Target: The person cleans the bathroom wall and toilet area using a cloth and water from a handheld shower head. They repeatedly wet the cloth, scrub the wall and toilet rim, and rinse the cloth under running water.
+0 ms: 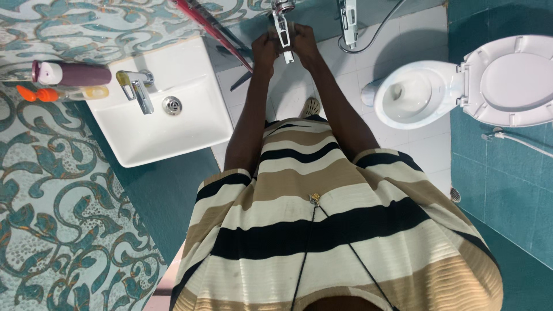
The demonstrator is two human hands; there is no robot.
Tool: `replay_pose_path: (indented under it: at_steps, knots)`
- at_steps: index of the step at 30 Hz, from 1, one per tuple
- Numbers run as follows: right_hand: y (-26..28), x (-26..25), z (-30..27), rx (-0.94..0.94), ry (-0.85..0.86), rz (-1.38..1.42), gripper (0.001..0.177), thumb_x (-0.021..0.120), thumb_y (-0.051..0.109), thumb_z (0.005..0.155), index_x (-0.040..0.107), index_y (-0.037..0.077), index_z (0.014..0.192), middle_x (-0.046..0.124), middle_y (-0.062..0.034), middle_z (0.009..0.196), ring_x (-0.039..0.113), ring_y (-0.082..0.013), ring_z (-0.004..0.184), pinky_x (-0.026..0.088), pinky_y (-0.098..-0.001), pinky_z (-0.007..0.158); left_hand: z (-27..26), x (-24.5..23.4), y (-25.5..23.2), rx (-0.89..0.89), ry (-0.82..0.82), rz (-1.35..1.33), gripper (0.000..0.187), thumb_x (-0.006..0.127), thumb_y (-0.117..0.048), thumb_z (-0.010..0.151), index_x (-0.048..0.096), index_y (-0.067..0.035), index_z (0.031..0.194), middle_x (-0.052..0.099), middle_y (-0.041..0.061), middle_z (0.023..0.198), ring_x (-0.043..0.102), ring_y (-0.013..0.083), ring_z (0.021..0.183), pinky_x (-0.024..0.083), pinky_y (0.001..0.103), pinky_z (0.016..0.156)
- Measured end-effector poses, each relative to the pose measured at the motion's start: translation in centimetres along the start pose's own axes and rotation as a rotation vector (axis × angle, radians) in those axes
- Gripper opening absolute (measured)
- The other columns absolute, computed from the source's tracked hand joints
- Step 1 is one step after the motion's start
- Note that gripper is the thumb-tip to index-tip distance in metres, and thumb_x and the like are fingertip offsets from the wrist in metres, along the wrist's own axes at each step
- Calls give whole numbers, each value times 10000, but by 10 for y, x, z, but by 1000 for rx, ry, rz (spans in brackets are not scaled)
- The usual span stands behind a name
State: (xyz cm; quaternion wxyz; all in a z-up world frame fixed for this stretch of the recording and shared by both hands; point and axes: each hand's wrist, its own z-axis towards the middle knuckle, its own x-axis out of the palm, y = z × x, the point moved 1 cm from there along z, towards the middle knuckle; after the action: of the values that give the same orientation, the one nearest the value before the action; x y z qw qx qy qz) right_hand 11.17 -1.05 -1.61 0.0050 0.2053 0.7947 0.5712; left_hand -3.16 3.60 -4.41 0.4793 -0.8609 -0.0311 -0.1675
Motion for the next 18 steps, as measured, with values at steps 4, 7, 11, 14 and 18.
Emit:
replay_pose_path:
  at_steps: [4,7,11,14,18]
  knots:
    - [-9,-9,-28,-61,-9,-211,228,552,35,1057,699,-28,894,596,-13,749,486,-63,670,395,-283,560,-26,-10,10,141,8,277,107,600,38,851,707,35,858,598,17,754,512,84,669,429,295,547]
    - [-14,-13,-33,17,-34,-230,205,490,-56,875,689,-12,866,620,7,728,526,-54,656,435,-281,562,-32,-9,13,128,-66,425,89,669,-44,846,737,14,851,644,31,695,542,93,622,444,297,542]
    - [-8,-4,-16,-170,-139,-385,124,547,-54,808,670,-35,809,605,-10,667,519,-63,656,435,-305,572,-19,0,9,215,-174,430,160,674,-92,875,724,46,811,629,65,666,523,116,626,446,358,562]
    - [-2,3,7,-266,-201,-384,128,590,-32,796,707,-22,845,650,-7,667,546,-49,658,471,-300,581,3,9,-3,264,-242,386,152,660,-101,856,739,23,816,667,86,670,564,138,616,468,372,572]
    - [-20,-5,-1,-276,-217,-527,69,665,-7,862,643,-51,814,605,-117,685,517,-100,673,462,-336,598,-8,1,-6,541,-184,624,100,669,-62,818,704,29,801,654,156,674,605,241,594,477,386,610]
